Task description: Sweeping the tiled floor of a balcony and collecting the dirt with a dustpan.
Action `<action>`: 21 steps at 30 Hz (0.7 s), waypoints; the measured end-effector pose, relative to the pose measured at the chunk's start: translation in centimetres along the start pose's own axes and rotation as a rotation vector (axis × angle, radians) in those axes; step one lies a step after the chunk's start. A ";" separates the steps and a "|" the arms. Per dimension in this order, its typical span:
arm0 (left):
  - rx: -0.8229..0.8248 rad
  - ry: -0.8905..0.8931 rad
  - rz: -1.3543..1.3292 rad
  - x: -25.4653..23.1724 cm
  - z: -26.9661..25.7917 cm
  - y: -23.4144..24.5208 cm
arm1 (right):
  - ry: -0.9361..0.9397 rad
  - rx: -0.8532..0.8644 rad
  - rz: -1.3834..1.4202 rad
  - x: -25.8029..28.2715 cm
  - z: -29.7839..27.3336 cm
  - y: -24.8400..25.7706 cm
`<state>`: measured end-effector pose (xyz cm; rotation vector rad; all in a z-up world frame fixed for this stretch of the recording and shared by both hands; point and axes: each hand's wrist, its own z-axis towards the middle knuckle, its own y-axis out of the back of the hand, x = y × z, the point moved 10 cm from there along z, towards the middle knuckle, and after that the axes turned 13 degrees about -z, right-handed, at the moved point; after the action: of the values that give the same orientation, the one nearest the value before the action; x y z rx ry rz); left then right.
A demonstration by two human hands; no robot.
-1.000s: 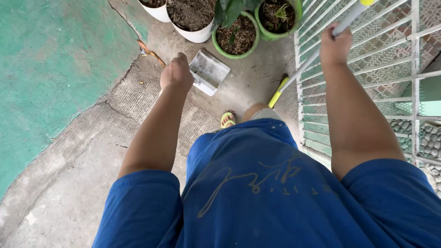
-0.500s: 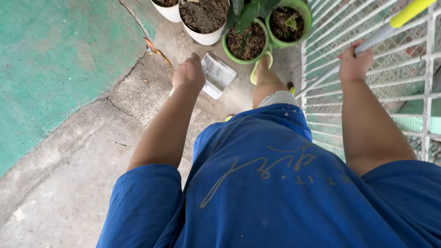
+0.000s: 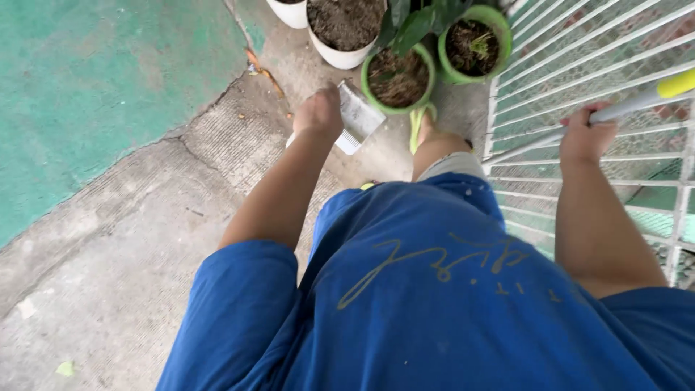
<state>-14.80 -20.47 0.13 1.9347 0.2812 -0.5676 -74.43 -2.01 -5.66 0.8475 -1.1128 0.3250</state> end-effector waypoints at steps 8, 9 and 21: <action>0.056 0.057 0.012 -1.9 -1.1 0.0 | -0.073 0.126 -0.108 0.8 0.4 -3.3; 0.056 0.053 0.054 -2.1 -1.3 0.0 | -0.033 0.133 -0.050 0.6 1.1 -4.2; 0.030 0.068 0.067 -3.5 -7.2 -0.7 | 0.060 0.255 0.256 13.4 0.2 -9.9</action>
<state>-16.23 -13.46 3.80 1.9870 0.2511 -0.4648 -62.58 -10.92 1.92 0.9129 -1.1405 0.7127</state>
